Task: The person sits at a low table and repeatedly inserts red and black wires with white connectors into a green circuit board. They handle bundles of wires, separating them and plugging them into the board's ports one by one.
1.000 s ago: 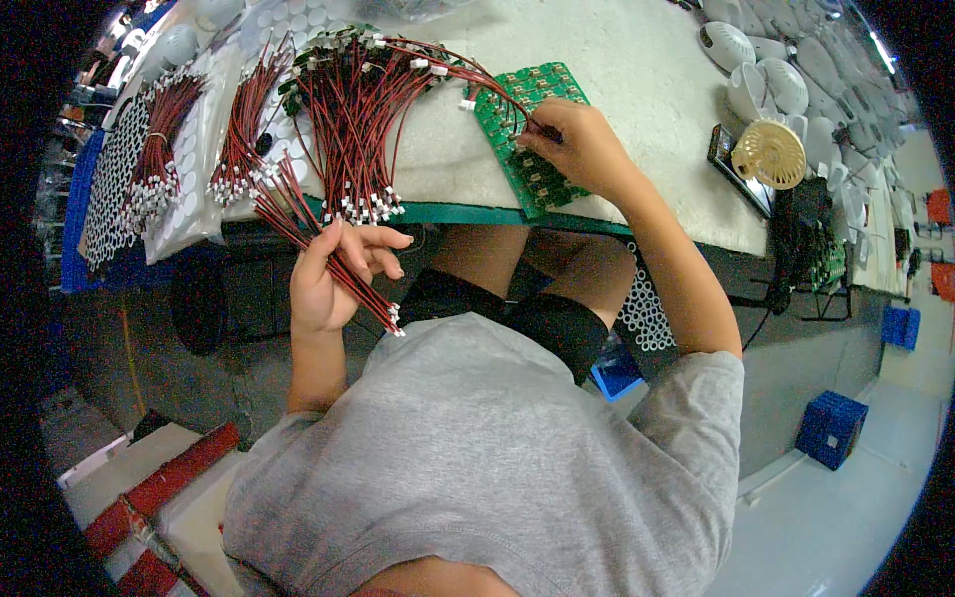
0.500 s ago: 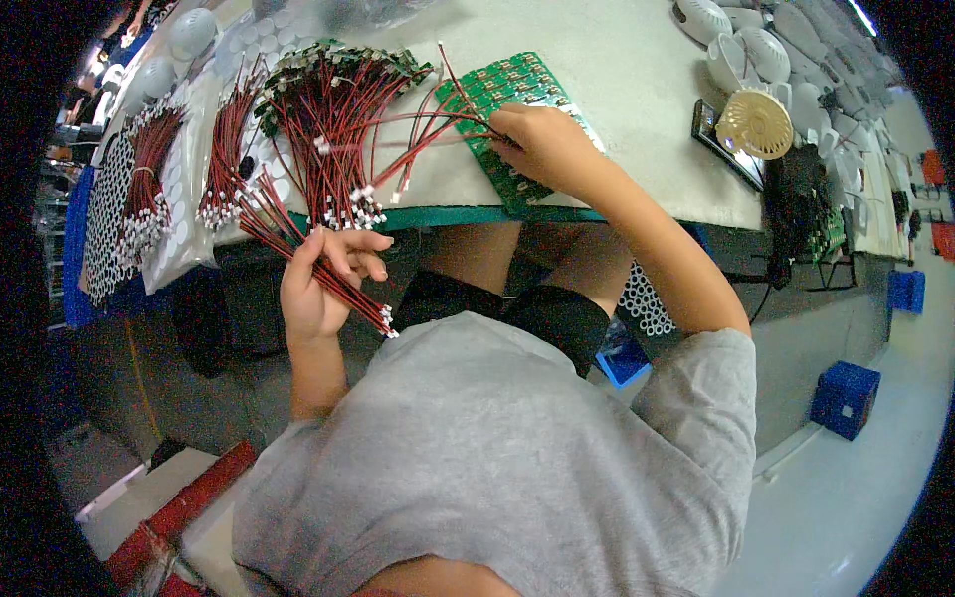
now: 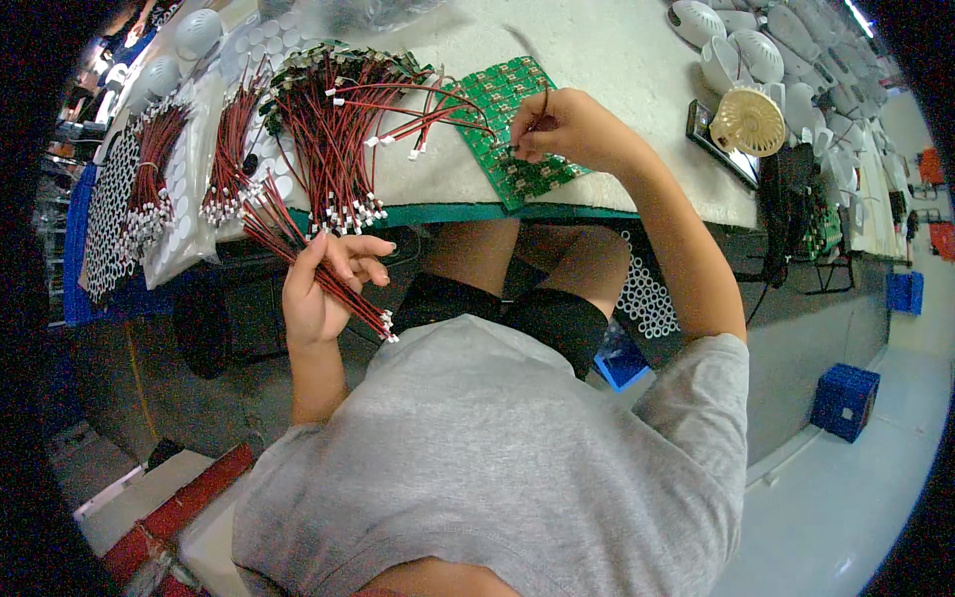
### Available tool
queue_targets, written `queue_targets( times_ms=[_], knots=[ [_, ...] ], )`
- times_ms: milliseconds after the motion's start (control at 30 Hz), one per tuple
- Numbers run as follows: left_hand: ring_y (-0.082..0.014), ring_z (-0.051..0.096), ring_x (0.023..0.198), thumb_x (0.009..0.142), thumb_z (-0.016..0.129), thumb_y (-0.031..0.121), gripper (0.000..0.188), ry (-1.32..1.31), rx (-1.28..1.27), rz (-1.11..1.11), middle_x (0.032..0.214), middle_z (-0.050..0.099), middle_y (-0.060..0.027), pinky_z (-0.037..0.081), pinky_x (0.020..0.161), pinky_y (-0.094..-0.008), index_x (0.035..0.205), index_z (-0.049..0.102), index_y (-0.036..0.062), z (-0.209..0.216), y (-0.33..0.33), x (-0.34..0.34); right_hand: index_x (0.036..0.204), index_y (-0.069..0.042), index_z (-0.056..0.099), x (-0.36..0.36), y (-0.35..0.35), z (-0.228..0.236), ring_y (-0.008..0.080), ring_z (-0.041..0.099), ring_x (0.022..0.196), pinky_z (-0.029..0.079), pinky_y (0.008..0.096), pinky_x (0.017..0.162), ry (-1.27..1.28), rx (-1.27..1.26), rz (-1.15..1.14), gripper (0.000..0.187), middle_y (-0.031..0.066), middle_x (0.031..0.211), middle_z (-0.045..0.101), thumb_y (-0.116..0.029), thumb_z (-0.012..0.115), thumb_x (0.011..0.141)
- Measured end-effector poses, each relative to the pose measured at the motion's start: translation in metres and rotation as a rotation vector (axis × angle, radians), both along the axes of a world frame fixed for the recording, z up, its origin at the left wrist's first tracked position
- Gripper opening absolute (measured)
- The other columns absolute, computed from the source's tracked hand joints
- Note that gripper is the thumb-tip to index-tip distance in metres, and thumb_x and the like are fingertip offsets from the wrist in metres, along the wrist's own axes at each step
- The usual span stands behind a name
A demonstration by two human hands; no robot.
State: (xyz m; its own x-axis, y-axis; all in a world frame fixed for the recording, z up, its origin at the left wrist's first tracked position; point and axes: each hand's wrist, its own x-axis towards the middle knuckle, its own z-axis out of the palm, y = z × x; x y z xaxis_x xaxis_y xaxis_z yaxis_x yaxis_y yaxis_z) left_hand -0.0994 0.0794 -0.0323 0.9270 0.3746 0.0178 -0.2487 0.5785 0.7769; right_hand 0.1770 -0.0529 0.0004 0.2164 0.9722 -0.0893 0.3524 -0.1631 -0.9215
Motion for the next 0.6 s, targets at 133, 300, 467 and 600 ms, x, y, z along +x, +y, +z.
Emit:
queue_targets(
  times_ms=[133, 300, 467, 600],
  knots=[
    [-0.0287, 0.059, 0.069, 0.087, 0.028, 0.022, 0.041, -0.043, -0.032, -0.023, 0.092, 0.053, -0.0298, 0.042, 0.073, -0.0347, 0.061, 0.05, 0.001, -0.003, 0.002, -0.001, 0.074, -0.001, 0.056, -0.011, 0.005, -0.006, 0.0108, 0.056, 0.064, 0.046, 0.0231, 0.058, -0.018, -0.032, -0.092, 0.004, 0.0057, 0.068, 0.058, -0.001, 0.053, 0.071],
    [-0.026, 0.055, 0.066, 0.087, 0.028, 0.027, 0.044, 0.015, -0.017, 0.008, 0.092, 0.054, -0.0276, 0.042, 0.067, -0.0331, 0.056, 0.047, 0.0008, 0.001, 0.0, 0.0, 0.072, 0.002, 0.054, -0.015, 0.009, -0.016, 0.0118, 0.053, 0.061, 0.044, 0.0237, 0.056, -0.349, 0.037, -0.092, 0.005, 0.0066, 0.069, 0.057, -0.003, 0.056, 0.071],
    [-0.0255, 0.055, 0.066, 0.087, 0.028, 0.028, 0.045, 0.029, -0.02, 0.014, 0.092, 0.054, -0.0276, 0.043, 0.067, -0.0329, 0.056, 0.047, 0.0009, 0.002, 0.0, 0.001, 0.069, 0.002, 0.052, -0.019, 0.008, -0.013, 0.0171, 0.048, 0.056, 0.04, 0.0269, 0.053, -0.606, 0.095, -0.048, 0.011, 0.0095, 0.065, 0.051, -0.005, 0.06, 0.069],
    [-0.0254, 0.055, 0.066, 0.087, 0.028, 0.028, 0.046, 0.036, 0.0, 0.012, 0.092, 0.054, -0.0276, 0.043, 0.068, -0.0329, 0.055, 0.047, 0.0012, 0.002, 0.0, 0.003, 0.067, 0.002, 0.049, -0.019, 0.006, -0.02, 0.0186, 0.045, 0.055, 0.038, 0.0282, 0.051, -0.628, 0.179, -0.077, 0.015, 0.0099, 0.062, 0.048, -0.007, 0.061, 0.068]
  ],
)
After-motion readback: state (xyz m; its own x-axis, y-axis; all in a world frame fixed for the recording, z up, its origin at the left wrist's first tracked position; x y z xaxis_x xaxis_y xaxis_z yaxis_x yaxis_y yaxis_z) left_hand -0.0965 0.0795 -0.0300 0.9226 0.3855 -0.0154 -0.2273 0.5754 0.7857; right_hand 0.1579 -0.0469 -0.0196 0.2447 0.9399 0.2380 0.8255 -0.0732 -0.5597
